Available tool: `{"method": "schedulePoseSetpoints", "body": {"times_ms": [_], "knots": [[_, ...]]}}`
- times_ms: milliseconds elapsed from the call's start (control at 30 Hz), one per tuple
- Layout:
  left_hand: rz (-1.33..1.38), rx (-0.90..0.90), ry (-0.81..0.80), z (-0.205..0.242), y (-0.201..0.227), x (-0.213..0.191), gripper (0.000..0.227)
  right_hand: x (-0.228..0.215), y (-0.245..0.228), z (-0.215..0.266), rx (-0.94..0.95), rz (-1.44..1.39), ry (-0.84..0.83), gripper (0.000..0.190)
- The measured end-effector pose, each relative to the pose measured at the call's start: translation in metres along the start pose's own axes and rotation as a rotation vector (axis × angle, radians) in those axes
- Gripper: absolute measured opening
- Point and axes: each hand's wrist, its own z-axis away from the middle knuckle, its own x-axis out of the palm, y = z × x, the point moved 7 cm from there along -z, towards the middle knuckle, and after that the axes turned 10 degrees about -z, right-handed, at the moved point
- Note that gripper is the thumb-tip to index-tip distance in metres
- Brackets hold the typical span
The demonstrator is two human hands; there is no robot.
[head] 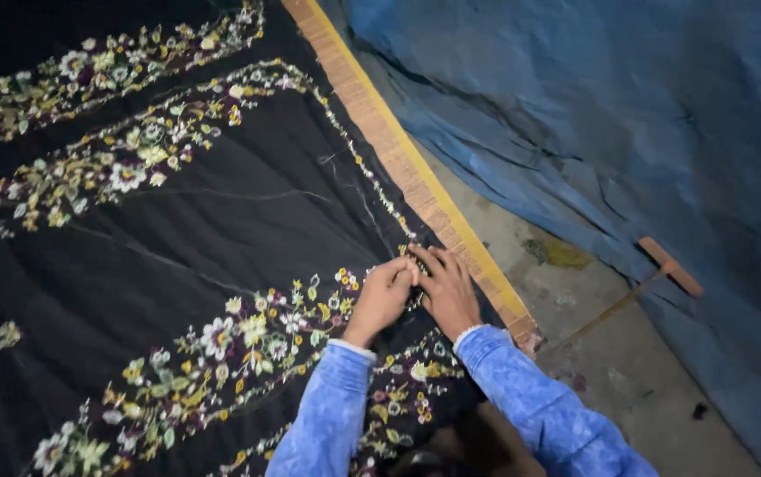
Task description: Trimming loose threads and inspecting embroidery on a piece of black fabric
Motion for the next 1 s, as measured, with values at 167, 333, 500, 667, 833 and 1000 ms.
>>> {"method": "schedulePoseSetpoints", "body": {"times_ms": [167,333,500,667,833,1000], "knots": [[-0.113,-0.175,0.102,0.044,0.017,-0.019,0.026,-0.004,-0.001,-0.002,0.025,-0.024,0.027,0.052],[-0.379,-0.221,0.272,0.088,0.025,-0.08,0.027,0.006,0.007,0.005,0.029,-0.05,0.07,0.069],[-0.505,0.037,0.435,0.05,-0.013,-0.059,0.015,0.006,0.009,0.003,0.0,-0.033,0.09,0.07],[-0.874,0.293,0.211,-0.009,-0.03,-0.01,0.047,0.001,0.006,0.002,0.034,-0.071,0.096,0.066],[-1.085,0.515,0.174,-0.021,-0.018,0.004,0.036,-0.004,0.008,0.003,0.041,-0.12,0.117,0.06],[-1.176,0.688,0.282,-0.019,-0.02,0.005,0.009,0.006,0.012,0.003,0.039,-0.096,0.08,0.073]]}}
